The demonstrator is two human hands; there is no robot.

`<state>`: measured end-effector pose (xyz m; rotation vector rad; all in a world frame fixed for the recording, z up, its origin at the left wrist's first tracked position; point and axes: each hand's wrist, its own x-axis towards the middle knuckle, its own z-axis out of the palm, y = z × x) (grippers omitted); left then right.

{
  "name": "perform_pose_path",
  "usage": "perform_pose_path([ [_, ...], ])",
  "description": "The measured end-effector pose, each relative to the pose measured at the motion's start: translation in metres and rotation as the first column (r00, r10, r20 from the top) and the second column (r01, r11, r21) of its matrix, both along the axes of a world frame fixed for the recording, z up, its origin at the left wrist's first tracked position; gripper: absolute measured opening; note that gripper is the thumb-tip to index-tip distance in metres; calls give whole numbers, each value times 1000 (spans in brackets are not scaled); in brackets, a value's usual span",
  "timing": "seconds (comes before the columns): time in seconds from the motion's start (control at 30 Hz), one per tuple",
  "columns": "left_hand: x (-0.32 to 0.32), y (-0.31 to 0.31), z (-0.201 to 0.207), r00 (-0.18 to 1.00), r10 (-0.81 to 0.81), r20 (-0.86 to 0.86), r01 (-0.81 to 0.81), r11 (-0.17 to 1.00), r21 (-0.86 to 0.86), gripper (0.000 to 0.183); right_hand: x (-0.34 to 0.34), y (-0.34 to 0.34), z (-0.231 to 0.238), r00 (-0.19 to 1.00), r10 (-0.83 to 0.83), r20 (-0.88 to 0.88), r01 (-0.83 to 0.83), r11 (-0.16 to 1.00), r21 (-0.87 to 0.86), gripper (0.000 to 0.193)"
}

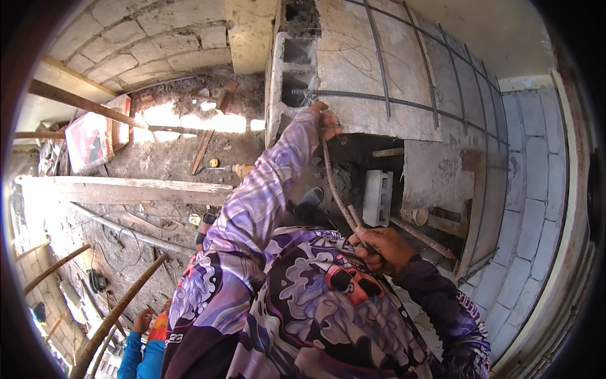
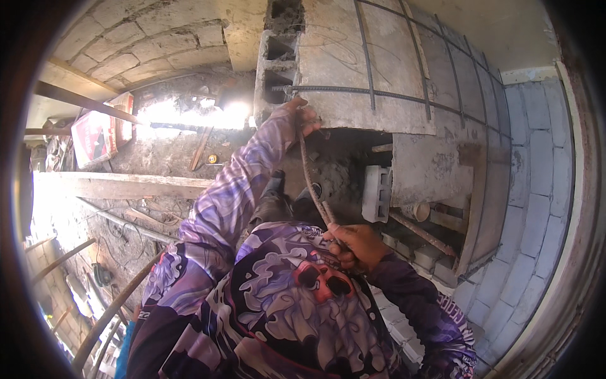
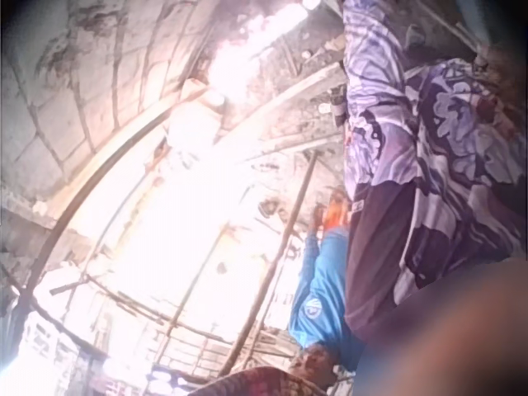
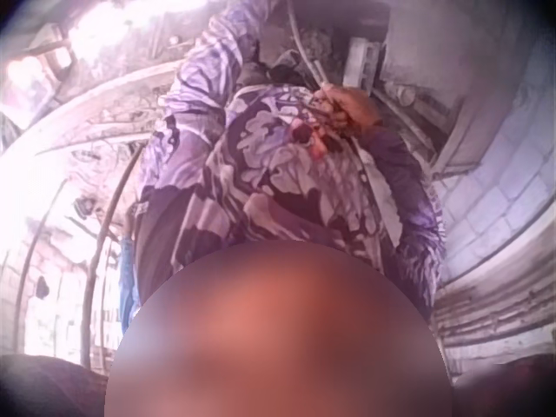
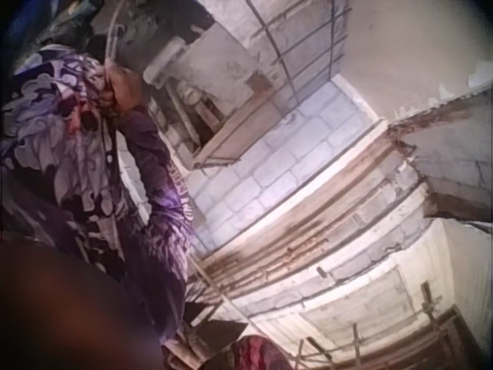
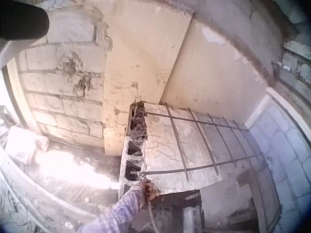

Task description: The person secures a rebar grid to a concrete ceiling using a curved metal tool to bend and twist wire ties at multiple intersections. The worker repeatedly reaches upward, hooks the tool around the wire, and twists it to fasten the rebar to the ceiling structure.

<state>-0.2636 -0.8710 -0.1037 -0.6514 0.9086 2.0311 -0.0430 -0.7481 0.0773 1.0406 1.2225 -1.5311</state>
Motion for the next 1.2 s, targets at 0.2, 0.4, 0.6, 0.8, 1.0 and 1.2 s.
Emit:
perform_pose_path([
  [0.2,-26,-37,-8,742,-580,-335,441,800,-408,36,2,26,7,998,-28,-56,32,997,64,35],
  [0.4,-39,-31,-27,351,-897,-268,256,367,-894,39,7,73,-36,531,847,3,-181,111,977,33],
  [0.6,-17,-22,-22,549,-770,-327,41,415,-909,40,-24,122,-42,471,882,3,140,-77,987,30],
  [0.8,5,-19,-18,823,-298,-483,-76,786,-614,34,7,113,-30,879,-161,-449,194,981,28,33],
  [1.0,8,-17,-8,754,-373,-542,-154,701,-696,33,17,95,-22,702,-705,97,512,406,-757,38],
  [1.2,22,-13,19,855,-319,-410,-132,631,-765,32,-5,100,8,874,-486,-30,354,675,-647,38],
])
